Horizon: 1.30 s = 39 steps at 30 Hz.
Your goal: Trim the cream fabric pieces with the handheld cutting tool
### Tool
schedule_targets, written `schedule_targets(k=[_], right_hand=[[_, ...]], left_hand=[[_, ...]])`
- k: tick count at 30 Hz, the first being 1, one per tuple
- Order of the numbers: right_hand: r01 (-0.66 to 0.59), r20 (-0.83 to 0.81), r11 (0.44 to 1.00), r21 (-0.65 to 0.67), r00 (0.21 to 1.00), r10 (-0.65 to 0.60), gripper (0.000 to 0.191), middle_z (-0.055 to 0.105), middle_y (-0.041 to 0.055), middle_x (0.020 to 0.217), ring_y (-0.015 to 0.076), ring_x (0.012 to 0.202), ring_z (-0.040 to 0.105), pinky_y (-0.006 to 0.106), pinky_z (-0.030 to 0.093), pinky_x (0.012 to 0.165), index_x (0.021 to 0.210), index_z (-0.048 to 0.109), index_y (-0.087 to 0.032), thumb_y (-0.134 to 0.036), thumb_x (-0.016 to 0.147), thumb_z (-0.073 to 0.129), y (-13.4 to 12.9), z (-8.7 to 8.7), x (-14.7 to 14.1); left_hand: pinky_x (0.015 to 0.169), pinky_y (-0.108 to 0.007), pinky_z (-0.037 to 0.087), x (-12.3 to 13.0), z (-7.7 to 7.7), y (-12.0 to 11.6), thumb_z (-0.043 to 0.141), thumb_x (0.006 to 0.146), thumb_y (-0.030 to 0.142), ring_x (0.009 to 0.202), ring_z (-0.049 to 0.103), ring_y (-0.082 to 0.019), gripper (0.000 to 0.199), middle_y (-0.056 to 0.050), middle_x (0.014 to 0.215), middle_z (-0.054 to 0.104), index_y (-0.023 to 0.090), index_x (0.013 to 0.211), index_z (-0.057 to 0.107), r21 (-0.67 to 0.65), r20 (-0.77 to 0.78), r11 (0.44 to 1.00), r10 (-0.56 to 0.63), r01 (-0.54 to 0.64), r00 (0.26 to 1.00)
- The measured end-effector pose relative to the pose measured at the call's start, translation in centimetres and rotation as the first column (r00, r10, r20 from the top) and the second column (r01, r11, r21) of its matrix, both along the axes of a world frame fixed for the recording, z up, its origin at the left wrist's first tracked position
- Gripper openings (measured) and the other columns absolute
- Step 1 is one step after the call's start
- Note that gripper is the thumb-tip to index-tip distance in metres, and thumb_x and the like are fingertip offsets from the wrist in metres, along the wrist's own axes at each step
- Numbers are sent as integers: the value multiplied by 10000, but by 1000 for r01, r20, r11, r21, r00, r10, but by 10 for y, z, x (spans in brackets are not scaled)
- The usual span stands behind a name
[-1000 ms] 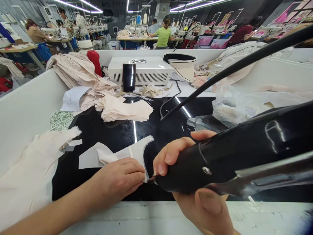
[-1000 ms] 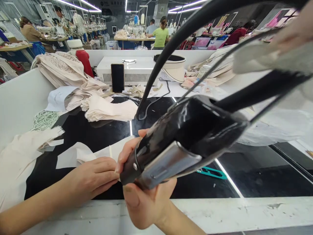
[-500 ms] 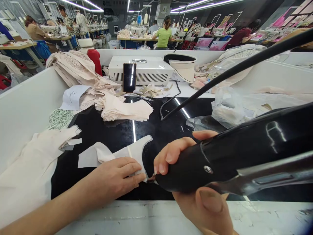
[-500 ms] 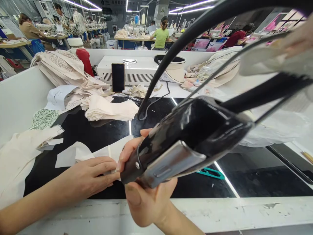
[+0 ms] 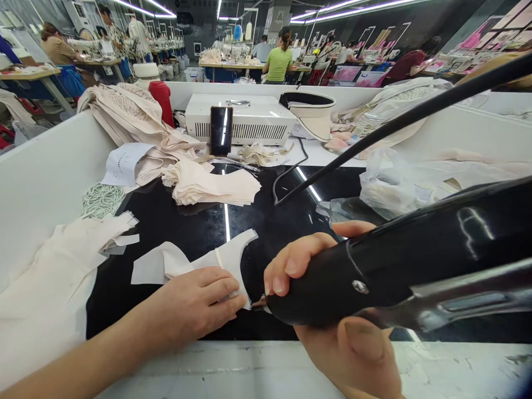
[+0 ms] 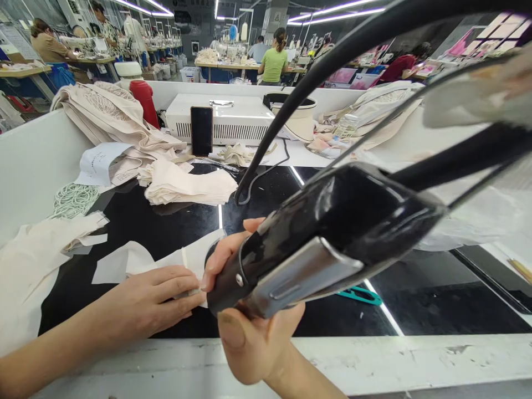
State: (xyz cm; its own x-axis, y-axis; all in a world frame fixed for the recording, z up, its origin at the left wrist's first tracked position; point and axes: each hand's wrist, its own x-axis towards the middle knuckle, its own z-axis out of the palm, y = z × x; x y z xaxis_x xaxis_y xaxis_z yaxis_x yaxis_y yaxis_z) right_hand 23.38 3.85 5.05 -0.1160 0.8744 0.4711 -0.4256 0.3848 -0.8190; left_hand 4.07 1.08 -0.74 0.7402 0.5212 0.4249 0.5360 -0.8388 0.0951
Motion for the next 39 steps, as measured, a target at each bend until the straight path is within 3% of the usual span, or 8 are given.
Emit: schedule_targets(k=[25,32,39], right_hand=[[13,-52,1000,22,999,-12,468,647,-26,812,179,571,609,344,524,503,1200,559,-307,-455,836,812,0,-3,-3],[9,-40,1000,26,999,-8,379,646,-23,805,181,565,602,347,525,503,1197,568,-326,-388,883,770,2,-4,-5],[-16,-61,999,40,998,19,445,653,-19,828,175,593,614,341,534,520,1219,566,-306,-426,861,801,0,-5,-5]], left_hand=[[1026,-347,585,2,0,-4,481,1086,150,1027,714,-188,192,-94,1036,727,111,1171,649,-21,50,1000,15,-14,999],[987,-337,599,2,-2,-2,510,1070,140,1007,717,-197,175,-109,1033,720,85,1131,665,14,68,1000,5,-6,998],[1011,-330,587,2,0,-3,518,1070,145,1039,711,-196,175,-106,1043,717,94,1145,668,-1,45,1000,21,-21,999]])
